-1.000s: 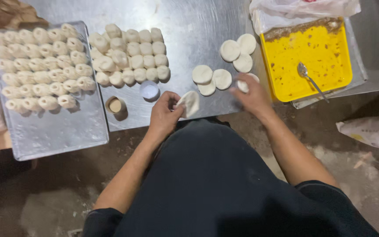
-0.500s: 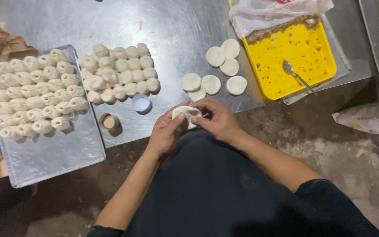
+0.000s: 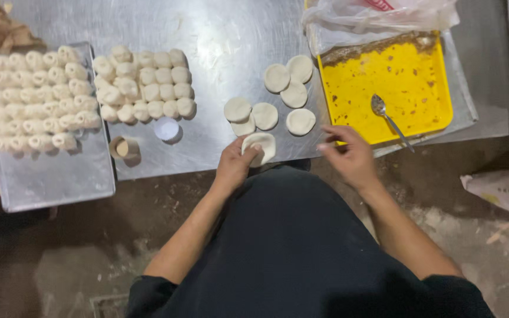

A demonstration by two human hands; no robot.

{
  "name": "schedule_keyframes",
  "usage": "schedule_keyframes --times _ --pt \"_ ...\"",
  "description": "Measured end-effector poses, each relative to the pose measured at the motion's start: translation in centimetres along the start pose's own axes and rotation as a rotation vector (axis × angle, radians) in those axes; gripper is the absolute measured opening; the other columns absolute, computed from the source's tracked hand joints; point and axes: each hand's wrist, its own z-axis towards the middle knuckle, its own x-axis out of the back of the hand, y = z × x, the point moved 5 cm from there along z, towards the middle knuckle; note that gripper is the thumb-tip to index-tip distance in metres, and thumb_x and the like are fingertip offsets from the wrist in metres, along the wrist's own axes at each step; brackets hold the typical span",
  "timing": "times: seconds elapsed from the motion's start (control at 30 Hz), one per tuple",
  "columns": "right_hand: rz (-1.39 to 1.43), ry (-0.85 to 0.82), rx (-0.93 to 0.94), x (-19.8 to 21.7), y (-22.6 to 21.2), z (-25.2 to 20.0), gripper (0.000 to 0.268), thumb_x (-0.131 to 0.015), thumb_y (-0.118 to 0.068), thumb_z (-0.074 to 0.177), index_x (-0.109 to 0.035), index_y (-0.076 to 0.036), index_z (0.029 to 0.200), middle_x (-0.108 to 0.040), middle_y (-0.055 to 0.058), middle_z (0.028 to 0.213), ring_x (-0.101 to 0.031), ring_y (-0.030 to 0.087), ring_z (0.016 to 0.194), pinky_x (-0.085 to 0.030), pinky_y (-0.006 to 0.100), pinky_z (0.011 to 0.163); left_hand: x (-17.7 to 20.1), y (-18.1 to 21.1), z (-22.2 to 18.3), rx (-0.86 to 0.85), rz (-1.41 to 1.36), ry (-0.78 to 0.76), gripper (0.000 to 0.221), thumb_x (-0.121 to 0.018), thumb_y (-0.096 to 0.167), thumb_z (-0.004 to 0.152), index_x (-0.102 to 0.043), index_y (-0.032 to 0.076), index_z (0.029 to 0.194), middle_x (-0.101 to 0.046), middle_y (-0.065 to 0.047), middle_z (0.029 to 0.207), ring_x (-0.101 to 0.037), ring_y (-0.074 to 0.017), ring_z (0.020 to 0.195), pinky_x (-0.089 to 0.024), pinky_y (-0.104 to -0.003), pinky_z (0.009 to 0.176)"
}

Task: The person flattens small pieces of dough, fills them with a dark mixture using a spoon, and pleats the dough into filled buns.

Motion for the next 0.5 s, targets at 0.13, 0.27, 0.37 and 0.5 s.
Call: schedule_keyframes --times 0.13,0.27,0.37,0.5 --pt "-0.048 0.081 -0.105 6.5 6.0 -1.4 0.037 -0.076 -0.014 0.094 -0.068 -0.001 0.127 -0.071 0.004 0.110 -0.066 0.010 0.095 -0.053 0.023 0.081 0.4 -1.6 0.7 -0.035 0.036 0.151 0.032 -0.066 0.012 0.099 -0.070 -0.001 0.128 -0.072 -0.007 0.104 -0.062 -0.0116 0.087 -0.051 -0.026 0.078" --pt "0.012 0.072 -0.179 9.7 9.3 -2.6 0.038 -0.077 -0.015 0.094 -0.069 -0.001 0.128 -0.071 0.006 0.103 -0.065 0.009 0.088 -0.052 0.023 0.078 -0.3 -1.7 0.0 0.012 0.008 0.297 0.035 -0.065 0.010 0.094 -0.066 0.002 0.128 -0.075 -0.004 0.104 -0.067 -0.0101 0.089 -0.055 -0.025 0.079" --pt "-0.040 0.062 -0.165 11.3 9.3 -2.3 0.036 -0.077 -0.016 0.093 -0.070 -0.002 0.125 -0.072 0.006 0.103 -0.066 0.010 0.088 -0.053 0.024 0.077 -1.9 0.0 -1.2 -0.053 0.217 0.346 0.030 -0.066 0.011 0.098 -0.068 0.003 0.127 -0.076 -0.008 0.110 -0.071 -0.0150 0.098 -0.057 -0.028 0.086" --pt "-0.266 0.092 -0.071 14.2 9.2 -1.7 0.033 -0.076 -0.019 0.093 -0.071 -0.002 0.121 -0.071 0.010 0.106 -0.070 0.017 0.092 -0.055 0.030 0.077 -4.3 2.6 -3.0 -0.250 0.917 0.477 0.038 -0.062 0.005 0.094 -0.070 0.011 0.130 -0.074 -0.018 0.116 -0.073 -0.0312 0.111 -0.056 -0.036 0.093"
